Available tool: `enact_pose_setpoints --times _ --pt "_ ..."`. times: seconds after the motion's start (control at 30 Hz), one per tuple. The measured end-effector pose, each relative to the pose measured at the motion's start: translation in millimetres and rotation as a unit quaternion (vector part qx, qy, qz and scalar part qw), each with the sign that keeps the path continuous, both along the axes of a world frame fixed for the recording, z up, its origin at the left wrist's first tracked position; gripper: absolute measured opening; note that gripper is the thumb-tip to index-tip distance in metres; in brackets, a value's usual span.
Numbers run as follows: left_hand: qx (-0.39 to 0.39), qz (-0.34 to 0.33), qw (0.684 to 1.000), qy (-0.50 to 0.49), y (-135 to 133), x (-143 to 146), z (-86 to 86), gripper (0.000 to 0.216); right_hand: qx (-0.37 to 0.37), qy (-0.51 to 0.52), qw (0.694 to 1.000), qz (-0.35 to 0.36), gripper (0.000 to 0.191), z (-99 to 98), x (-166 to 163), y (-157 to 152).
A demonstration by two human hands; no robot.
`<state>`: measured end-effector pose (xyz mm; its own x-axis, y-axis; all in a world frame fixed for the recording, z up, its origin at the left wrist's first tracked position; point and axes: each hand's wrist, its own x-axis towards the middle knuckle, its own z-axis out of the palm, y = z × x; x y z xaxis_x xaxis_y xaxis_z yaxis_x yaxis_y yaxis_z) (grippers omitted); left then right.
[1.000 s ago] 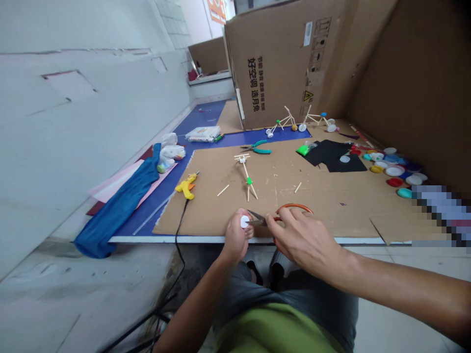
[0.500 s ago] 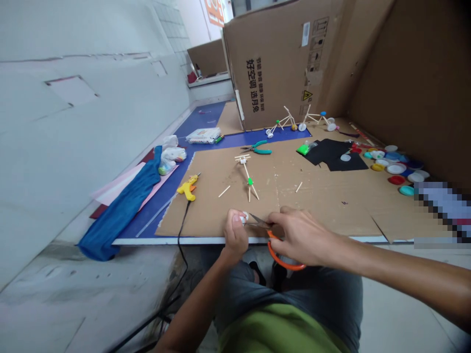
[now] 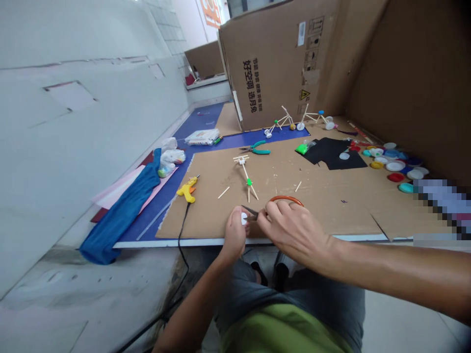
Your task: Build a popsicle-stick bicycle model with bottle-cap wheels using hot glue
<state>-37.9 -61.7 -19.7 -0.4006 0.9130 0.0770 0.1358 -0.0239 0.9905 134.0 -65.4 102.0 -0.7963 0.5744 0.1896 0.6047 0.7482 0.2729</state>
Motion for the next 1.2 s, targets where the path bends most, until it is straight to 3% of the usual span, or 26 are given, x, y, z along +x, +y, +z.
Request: enact_pose_setpoints --times 0.07,0.13,0.2,0.27,0.33,0.37,0.4,0.5,0.63,0.77,0.9,1.03,1.13,1.2 --pt "0.041 0.007 0.998 0.054 -2 -4 -3.6 0.037 -0.042 0.008 0.999 -0.013 0.024 4.7 -1 3" --pt "0.12 0.035 0.982 0.139 -4 -11 -8.1 0.037 -0.147 0.042 0.987 -0.053 0.018 8.5 -1 10" --pt "0.187 0.053 0.959 0.206 -3 -21 -13.1 0.039 -0.284 0.087 0.951 -0.086 0.019 8.6 2 18" --pt "0.235 0.034 0.941 0.24 0 -31 -17.3 0.044 -0.415 0.126 0.895 -0.107 0.021 4.7 6 25" --pt "0.283 -0.013 0.921 0.267 4 -38 -19.0 0.043 -0.496 0.151 0.847 -0.119 0.022 -0.1 9 30" --pt "0.297 -0.032 0.916 0.266 5 -40 -18.6 0.041 -0.504 0.161 0.84 -0.121 0.023 -1.7 11 31" --pt "0.302 -0.052 0.917 0.254 6 -41 -17.3 0.037 -0.488 0.168 0.848 -0.118 0.024 -2.3 12 30" --pt "0.265 -0.099 0.945 0.165 1 -41 -8.4 0.037 -0.352 0.165 0.916 -0.098 0.027 1.1 15 24" --pt "0.124 -0.15 0.981 0.002 -10 -41 8.8 0.044 -0.198 0.11 0.972 -0.066 0.024 5.3 18 19" --pt "-0.036 -0.227 0.961 -0.154 -13 -42 24.7 0.045 -0.086 0.055 0.995 -0.003 0.016 2.8 19 21" --pt "-0.098 -0.263 0.928 -0.247 -11 -41 36.8 0.046 0.019 0.0 0.998 0.065 0.018 7.6 16 23" --pt "-0.119 -0.271 0.924 -0.244 -12 -42 42.5 0.044 0.014 -0.005 0.997 0.077 0.018 19.2 11 22" --pt "-0.085 -0.242 0.952 -0.167 -13 -46 41.7 0.045 -0.089 0.027 0.996 0.011 0.018 24.5 8 24" --pt "-0.017 -0.212 0.974 -0.077 -13 -50 39.9 0.043 -0.176 0.05 0.982 -0.049 0.023 25.7 8 28"
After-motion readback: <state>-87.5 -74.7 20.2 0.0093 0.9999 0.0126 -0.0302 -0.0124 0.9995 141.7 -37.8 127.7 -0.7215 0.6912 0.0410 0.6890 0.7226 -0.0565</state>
